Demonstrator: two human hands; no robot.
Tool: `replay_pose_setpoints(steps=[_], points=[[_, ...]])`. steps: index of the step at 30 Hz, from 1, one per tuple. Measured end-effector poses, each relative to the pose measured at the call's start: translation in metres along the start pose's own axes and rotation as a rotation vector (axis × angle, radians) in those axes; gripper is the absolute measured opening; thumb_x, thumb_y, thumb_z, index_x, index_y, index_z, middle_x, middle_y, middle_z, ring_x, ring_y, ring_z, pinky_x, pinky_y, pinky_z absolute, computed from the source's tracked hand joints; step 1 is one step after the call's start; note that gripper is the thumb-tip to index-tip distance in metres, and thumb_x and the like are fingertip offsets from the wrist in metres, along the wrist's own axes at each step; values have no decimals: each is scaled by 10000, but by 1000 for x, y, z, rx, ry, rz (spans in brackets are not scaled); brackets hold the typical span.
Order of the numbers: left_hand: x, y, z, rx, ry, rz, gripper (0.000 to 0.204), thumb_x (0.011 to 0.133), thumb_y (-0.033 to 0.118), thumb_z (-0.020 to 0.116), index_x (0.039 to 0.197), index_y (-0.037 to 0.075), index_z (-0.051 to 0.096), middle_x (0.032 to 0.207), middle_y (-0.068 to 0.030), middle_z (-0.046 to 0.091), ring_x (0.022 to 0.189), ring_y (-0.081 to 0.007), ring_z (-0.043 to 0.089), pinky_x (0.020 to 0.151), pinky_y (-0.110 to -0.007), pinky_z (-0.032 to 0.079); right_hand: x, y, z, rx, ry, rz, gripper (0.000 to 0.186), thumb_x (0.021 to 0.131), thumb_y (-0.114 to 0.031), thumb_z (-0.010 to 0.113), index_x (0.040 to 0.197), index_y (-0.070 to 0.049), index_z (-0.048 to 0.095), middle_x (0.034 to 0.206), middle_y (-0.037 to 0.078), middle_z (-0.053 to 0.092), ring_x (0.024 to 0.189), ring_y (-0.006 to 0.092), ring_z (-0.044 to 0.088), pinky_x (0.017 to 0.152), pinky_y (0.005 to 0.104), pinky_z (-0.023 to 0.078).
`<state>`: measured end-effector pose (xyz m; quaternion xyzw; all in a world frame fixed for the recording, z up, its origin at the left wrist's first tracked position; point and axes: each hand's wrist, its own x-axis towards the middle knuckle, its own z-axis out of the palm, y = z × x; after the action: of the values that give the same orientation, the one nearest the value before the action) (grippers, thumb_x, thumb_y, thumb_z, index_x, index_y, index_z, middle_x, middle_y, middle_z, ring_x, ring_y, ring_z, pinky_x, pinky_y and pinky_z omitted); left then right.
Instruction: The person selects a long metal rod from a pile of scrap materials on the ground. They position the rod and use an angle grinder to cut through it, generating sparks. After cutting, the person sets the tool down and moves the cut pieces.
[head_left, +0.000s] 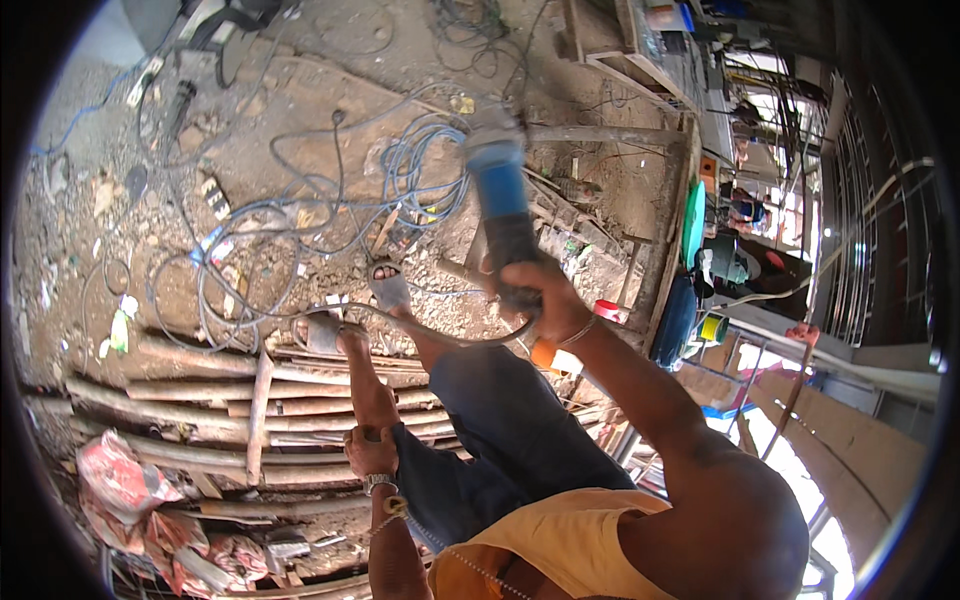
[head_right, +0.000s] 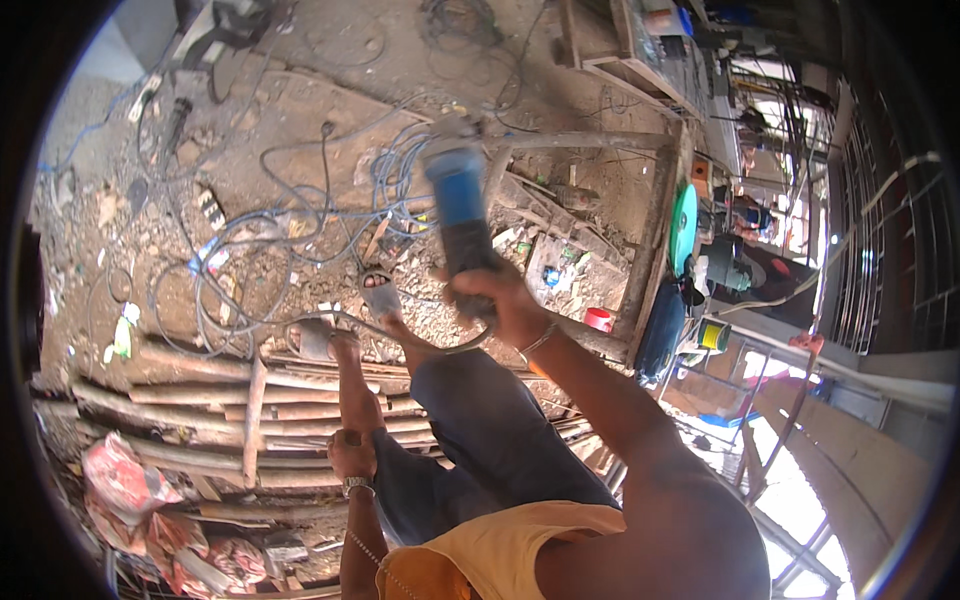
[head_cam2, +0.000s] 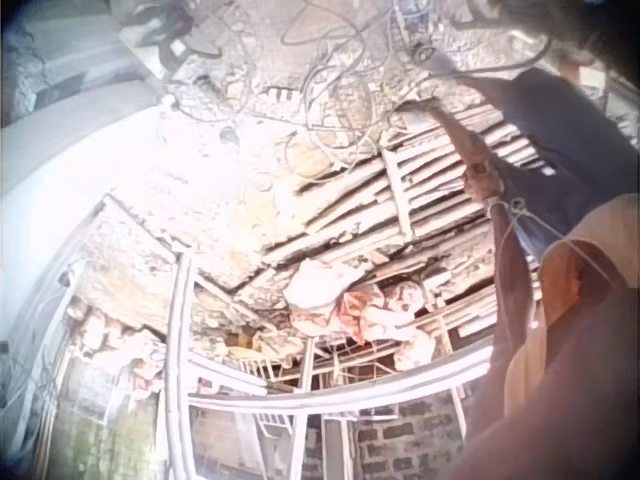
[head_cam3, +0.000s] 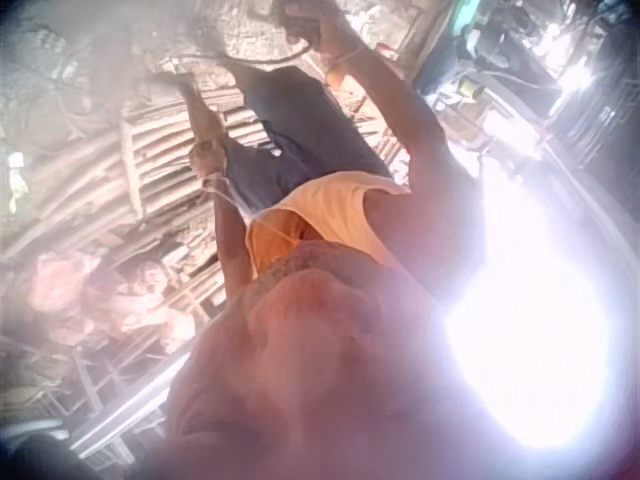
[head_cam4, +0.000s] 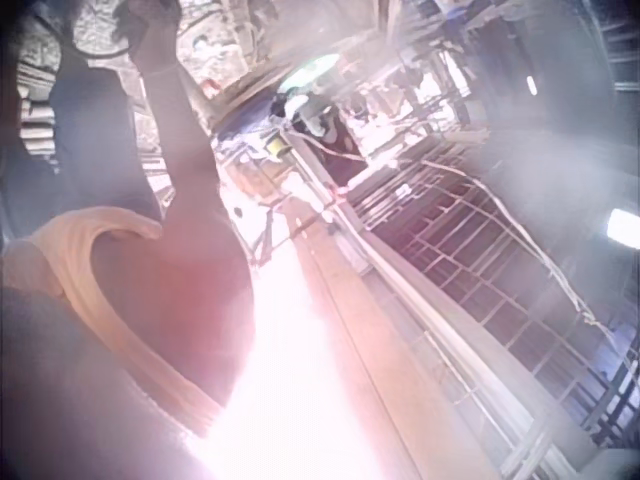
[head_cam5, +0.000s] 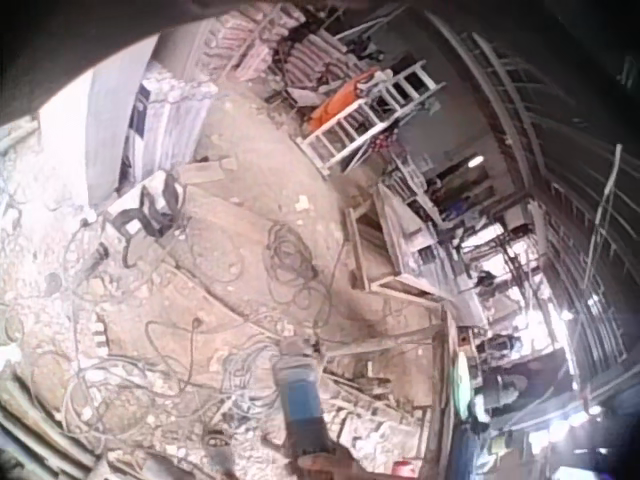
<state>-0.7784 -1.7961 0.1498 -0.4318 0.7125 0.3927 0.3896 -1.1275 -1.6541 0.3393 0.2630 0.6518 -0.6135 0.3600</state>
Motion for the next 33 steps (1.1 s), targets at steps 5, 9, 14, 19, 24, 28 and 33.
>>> replay_pose_setpoints(steps=[5,9,14,19,24,28,33], points=[[-10,11,6,71,41,-8,347,716,315,775,991,127,677,1069,-116,649,1058,-334,609,901,-483,506,-7,-75,-89,-14,360,-272,368,810,-212,699,1074,11,572,849,110,652,711,191,645,501,294,531],[-14,32,12,158,51,-3,318,721,319,767,960,127,684,1071,-99,654,1052,-321,614,880,-481,515,-26,-126,-141,93,410,-341,194,868,-170,639,987,-36,566,798,97,649,697,185,644,490,303,513],[-16,50,26,217,69,-3,282,743,337,737,932,133,694,1072,-88,657,1046,-312,624,847,-478,527,-35,-128,-181,192,436,-359,197,864,-202,648,971,-48,587,797,88,650,695,186,645,514,296,513],[-21,72,41,320,51,6,289,762,347,712,965,141,695,1109,-111,656,1031,-335,632,862,-480,524,-56,-84,-187,189,421,-249,329,856,-225,642,1080,12,604,862,97,665,702,171,651,525,283,520],[18,37,58,140,423,375,299,828,256,668,1053,59,648,1101,-196,612,1053,-395,582,901,-514,479,-89,-46,-198,-114,196,-237,350,852,-277,611,1040,18,625,789,102,656,603,152,632,510,270,512],[10,200,-18,-229,623,739,325,968,102,565,1268,-23,557,1194,-142,588,1108,-273,574,884,-378,494,-122,-18,-191,7,116,-85,327,806,-182,646,1050,24,581,789,112,649,598,152,617,526,290,492],[-71,485,-55,-281,311,1504,232,926,5,540,1142,-7,626,1058,-150,612,907,-237,607,802,-343,508,-145,11,-190,221,37,15,381,764,-159,694,1076,21,569,814,111,653,605,154,595,542,290,482]])
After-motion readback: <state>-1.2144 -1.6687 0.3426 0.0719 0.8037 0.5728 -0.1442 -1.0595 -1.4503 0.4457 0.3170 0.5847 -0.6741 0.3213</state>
